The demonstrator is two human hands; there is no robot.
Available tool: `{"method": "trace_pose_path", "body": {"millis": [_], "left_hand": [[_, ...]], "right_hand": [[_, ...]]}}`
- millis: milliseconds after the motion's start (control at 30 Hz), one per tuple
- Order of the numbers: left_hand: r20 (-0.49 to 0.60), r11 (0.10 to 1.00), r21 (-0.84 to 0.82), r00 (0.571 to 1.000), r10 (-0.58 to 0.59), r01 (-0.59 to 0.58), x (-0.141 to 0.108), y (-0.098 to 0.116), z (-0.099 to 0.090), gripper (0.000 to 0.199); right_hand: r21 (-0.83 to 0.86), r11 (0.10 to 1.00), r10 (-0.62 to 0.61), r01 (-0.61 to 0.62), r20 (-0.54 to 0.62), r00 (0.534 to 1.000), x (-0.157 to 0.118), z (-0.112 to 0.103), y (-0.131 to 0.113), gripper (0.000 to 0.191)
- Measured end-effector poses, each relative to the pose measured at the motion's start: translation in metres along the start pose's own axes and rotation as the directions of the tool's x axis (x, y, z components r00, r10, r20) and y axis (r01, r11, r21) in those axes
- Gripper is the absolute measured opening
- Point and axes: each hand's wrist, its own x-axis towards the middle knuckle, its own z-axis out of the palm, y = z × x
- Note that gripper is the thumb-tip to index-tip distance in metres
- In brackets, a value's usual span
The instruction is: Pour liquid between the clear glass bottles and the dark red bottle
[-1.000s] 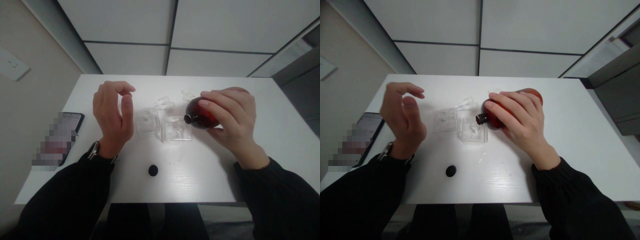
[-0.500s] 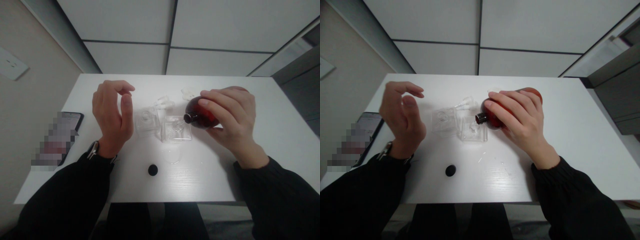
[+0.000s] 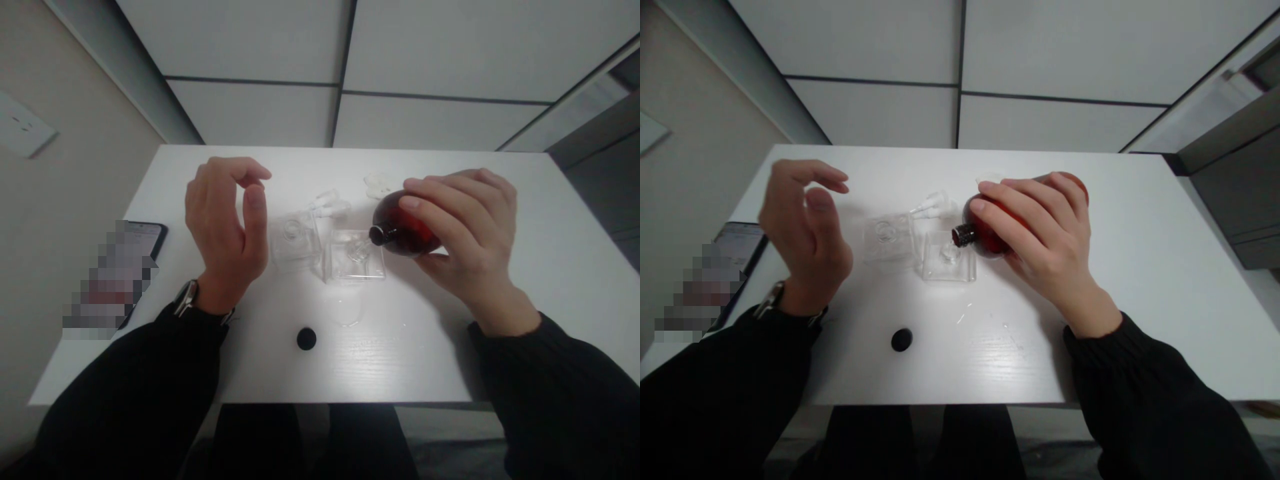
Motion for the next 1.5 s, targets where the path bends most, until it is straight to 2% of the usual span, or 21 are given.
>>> {"method": "trace_pose_path", "body": {"millis": [133, 267, 400, 633, 733, 867, 1000, 1100, 1333, 1400, 1500], "left_hand": [[-0.004, 1.000, 0.013, 1.000, 0.007, -0.007, 0.000, -0.001, 0.000, 0.044], [0.029, 0.998, 0.051, 0.999, -0.028, 0.026, 0.000, -0.001, 0.000, 0.051], [-0.010, 0.995, 0.096, 1.000, 0.024, -0.022, 0.000, -0.007, 0.003, 0.054], [-0.040, 0.998, -0.005, 0.997, 0.067, -0.067, -0.001, -0.011, 0.005, 0.043], [-0.019, 0.999, -0.003, 0.999, 0.049, -0.049, -0.001, -0.010, 0.003, 0.042], [-0.003, 0.996, 0.030, 0.996, 0.085, -0.085, -0.001, -0.013, 0.003, 0.047], [-0.029, 0.994, 0.055, 0.995, 0.099, -0.097, -0.001, -0.014, 0.005, 0.044], [-0.024, 0.993, 0.058, 0.994, 0.106, -0.104, -0.001, -0.013, 0.005, 0.045], [-0.005, 0.999, 0.046, 1.000, 0.015, -0.015, 0.000, -0.011, 0.004, 0.056], [-0.002, 0.999, 0.038, 1.000, 0.018, -0.018, 0.000, -0.011, 0.004, 0.055], [-0.004, 0.999, 0.024, 0.999, 0.042, -0.042, 0.000, -0.012, 0.004, 0.049]], "right_hand": [[0.017, 1.000, -0.010, 0.011, -0.024, 1.000, -0.001, 0.000, 0.000, 0.037], [0.006, 1.000, 0.030, -0.030, 0.014, 0.999, -0.001, 0.001, 0.000, 0.032], [0.017, 0.999, 0.028, -0.028, 0.012, 1.000, 0.000, 0.001, 0.000, 0.031], [0.004, 0.998, 0.069, -0.069, 0.053, 0.996, -0.001, 0.000, -0.001, 0.035], [-0.005, 1.000, 0.028, -0.028, 0.006, 1.000, -0.002, 0.000, -0.001, 0.038], [0.010, 0.998, -0.066, 0.067, -0.109, 0.992, -0.002, 0.001, 0.000, 0.044], [-0.014, 1.000, 0.023, -0.023, -0.014, 1.000, -0.001, 0.000, -0.001, 0.032], [-0.039, 0.997, 0.072, -0.070, 0.039, 0.997, -0.001, 0.000, 0.000, 0.030], [0.009, 0.998, 0.062, -0.062, 0.037, 0.997, -0.002, 0.002, 0.001, 0.034], [0.025, 0.998, 0.060, -0.061, 0.049, 0.997, -0.002, 0.002, 0.002, 0.036], [0.016, 1.000, 0.016, -0.016, -0.016, 1.000, -0.002, 0.002, 0.002, 0.039]]}}
